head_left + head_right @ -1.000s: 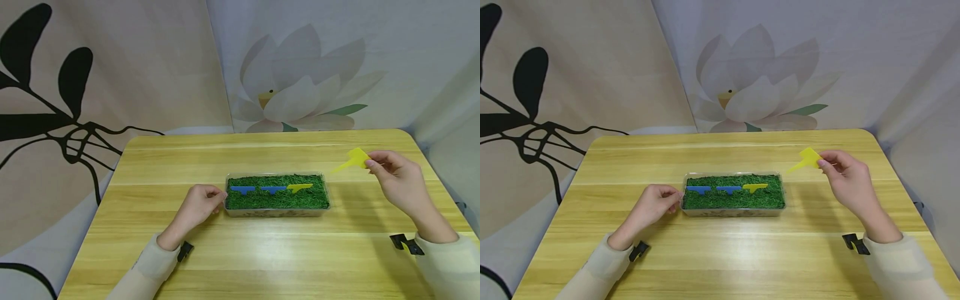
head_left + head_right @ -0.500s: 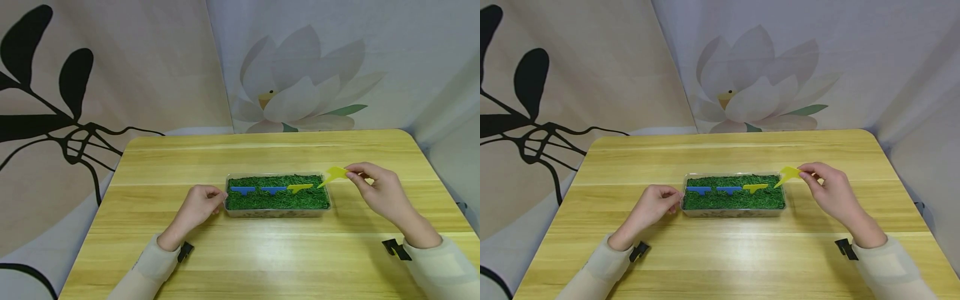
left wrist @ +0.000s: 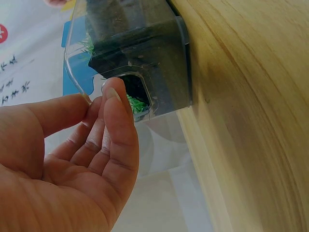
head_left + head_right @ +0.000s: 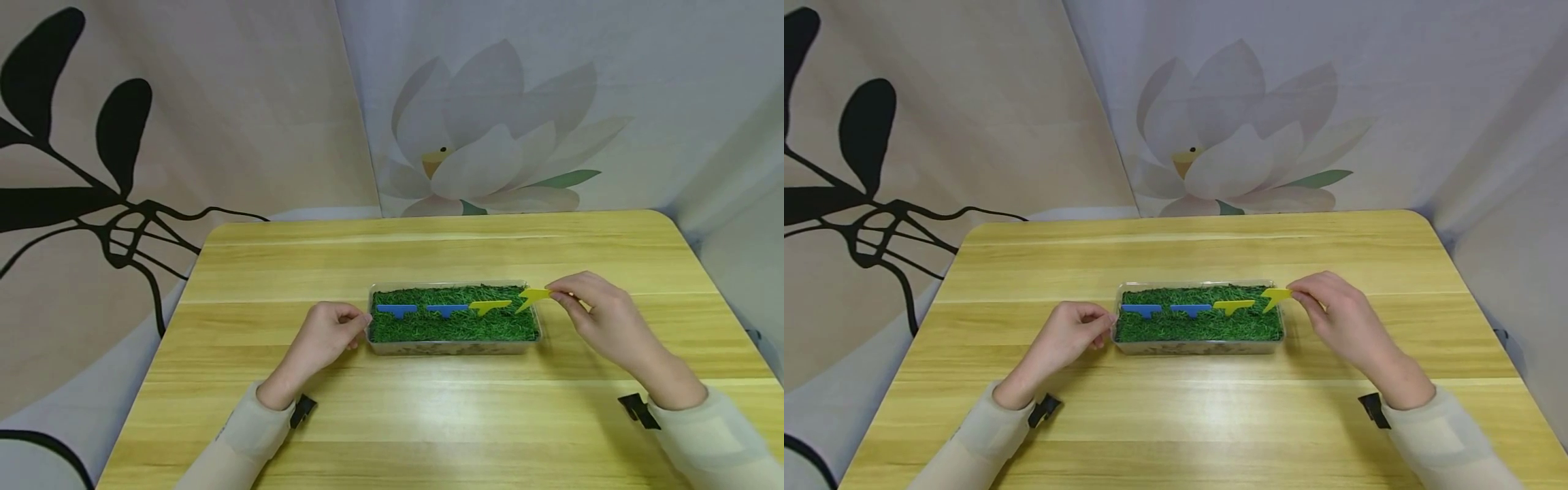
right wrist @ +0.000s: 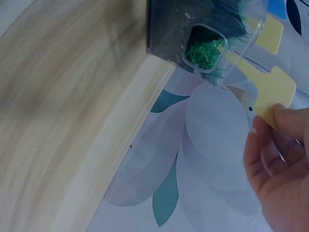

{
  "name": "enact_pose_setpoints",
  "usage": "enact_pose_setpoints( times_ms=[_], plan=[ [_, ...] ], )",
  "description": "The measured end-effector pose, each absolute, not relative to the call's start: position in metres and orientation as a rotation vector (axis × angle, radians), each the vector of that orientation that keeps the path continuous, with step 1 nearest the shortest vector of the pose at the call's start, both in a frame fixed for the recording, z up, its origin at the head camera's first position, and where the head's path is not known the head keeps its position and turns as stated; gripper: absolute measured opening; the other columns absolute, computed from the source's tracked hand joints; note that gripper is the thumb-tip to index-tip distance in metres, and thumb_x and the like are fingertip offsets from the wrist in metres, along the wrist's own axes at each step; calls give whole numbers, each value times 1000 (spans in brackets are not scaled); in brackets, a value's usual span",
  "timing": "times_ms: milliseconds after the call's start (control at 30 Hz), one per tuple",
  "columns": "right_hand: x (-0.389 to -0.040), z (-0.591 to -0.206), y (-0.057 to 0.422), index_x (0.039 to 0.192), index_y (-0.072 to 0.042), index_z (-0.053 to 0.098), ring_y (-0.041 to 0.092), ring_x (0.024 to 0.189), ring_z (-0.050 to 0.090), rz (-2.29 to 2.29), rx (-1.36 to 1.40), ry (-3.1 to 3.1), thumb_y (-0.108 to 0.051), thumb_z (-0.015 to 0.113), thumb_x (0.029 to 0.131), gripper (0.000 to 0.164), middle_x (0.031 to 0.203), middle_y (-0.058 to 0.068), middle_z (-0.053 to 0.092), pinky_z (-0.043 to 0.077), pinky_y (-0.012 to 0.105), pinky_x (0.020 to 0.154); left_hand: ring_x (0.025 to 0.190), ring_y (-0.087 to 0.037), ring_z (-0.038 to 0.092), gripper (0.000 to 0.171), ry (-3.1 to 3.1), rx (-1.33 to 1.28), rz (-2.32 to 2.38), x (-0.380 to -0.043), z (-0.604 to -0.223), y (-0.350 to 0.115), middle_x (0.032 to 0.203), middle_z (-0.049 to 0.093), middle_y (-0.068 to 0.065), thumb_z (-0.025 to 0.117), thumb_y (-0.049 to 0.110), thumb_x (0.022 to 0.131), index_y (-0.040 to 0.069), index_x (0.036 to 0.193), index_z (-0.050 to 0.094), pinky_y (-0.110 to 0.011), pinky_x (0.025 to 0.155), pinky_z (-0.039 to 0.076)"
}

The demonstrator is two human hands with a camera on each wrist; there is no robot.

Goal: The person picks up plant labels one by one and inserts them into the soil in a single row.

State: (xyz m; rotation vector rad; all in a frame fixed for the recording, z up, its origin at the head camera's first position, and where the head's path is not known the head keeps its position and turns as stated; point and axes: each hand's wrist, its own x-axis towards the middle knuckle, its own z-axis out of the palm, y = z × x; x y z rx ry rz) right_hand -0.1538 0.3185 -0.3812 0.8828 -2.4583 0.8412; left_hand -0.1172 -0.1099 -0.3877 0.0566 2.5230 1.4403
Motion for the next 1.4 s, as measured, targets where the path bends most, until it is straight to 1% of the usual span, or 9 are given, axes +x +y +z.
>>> enact_pose_setpoints(
  times_ms=[133, 200, 267, 400, 600, 767, 967, 1167, 1400],
  plan=[
    [-153, -384, 318, 106, 0, 76, 22, 89, 68, 826, 943, -2437, 13, 76, 88, 22, 98, 8, 76, 45, 9, 88, 64, -29, 67, 22, 2520, 51, 1441, -117, -387, -110, 74, 72, -14, 67, 15, 104, 8, 88, 80, -28, 54, 46],
    [-154, -384, 318, 107, 0, 76, 23, 89, 68, 818, 970, -2427, 11, 74, 90, 20, 99, 8, 76, 46, 11, 86, 64, -30, 67, 23, 2517, 50, 1443, -117, -387, -109, 74, 72, -14, 67, 16, 104, 8, 88, 80, -28, 53, 45],
    [-154, -384, 317, 106, 1, 76, 23, 89, 68, 799, 986, -2423, 12, 75, 88, 21, 99, 8, 76, 47, 13, 85, 64, -30, 67, 23, 2515, 51, 1444, -117, -387, -110, 74, 72, -14, 67, 16, 104, 8, 87, 80, -28, 52, 45],
    [-154, -384, 316, 105, 1, 76, 23, 88, 68, 770, 1000, -2426, 21, 80, 73, 39, 98, 7, 76, 48, 15, 84, 63, -30, 66, 24, 2516, 54, 1444, -117, -388, -110, 72, 71, -14, 67, 16, 104, 9, 86, 80, -27, 51, 43],
    [-156, -385, 313, 105, 0, 76, 24, 89, 69, 775, 1009, -2421, 21, 78, 77, 35, 98, 7, 76, 50, 18, 83, 62, -27, 66, 24, 2523, 54, 1440, -118, -389, -110, 72, 71, -14, 67, 16, 104, 9, 85, 80, -27, 51, 43],
    [-156, -386, 312, 104, 0, 77, 23, 88, 69, 755, 1000, -2425, 21, 81, 72, 39, 97, 7, 76, 51, 19, 81, 62, -26, 66, 24, 2527, 52, 1438, -118, -388, -110, 73, 71, -14, 67, 16, 104, 9, 85, 80, -28, 52, 44],
    [-157, -387, 311, 105, -1, 77, 23, 87, 69, 757, 995, -2437, 20, 80, 76, 36, 97, 7, 76, 52, 23, 78, 62, -27, 66, 23, 2531, 50, 1431, -118, -389, -110, 72, 71, -14, 67, 16, 104, 9, 87, 80, -28, 52, 44],
    [-157, -388, 311, 103, -1, 77, 22, 86, 69, 734, 979, -2451, 20, 82, 74, 36, 96, 6, 76, 52, 22, 78, 63, -30, 66, 23, 2528, 40, 1430, -118, -390, -110, 71, 70, -13, 67, 16, 104, 9, 87, 80, -27, 51, 41],
    [-157, -387, 310, 103, -2, 76, 22, 88, 69, 727, 1022, -2449, 11, 75, 90, 18, 95, 9, 75, 53, 25, 80, 63, -27, 66, 22, 2533, 31, 1421, -118, -389, -110, 72, 71, -11, 68, 17, 104, 9, 88, 81, -27, 51, 43]
  ],
)
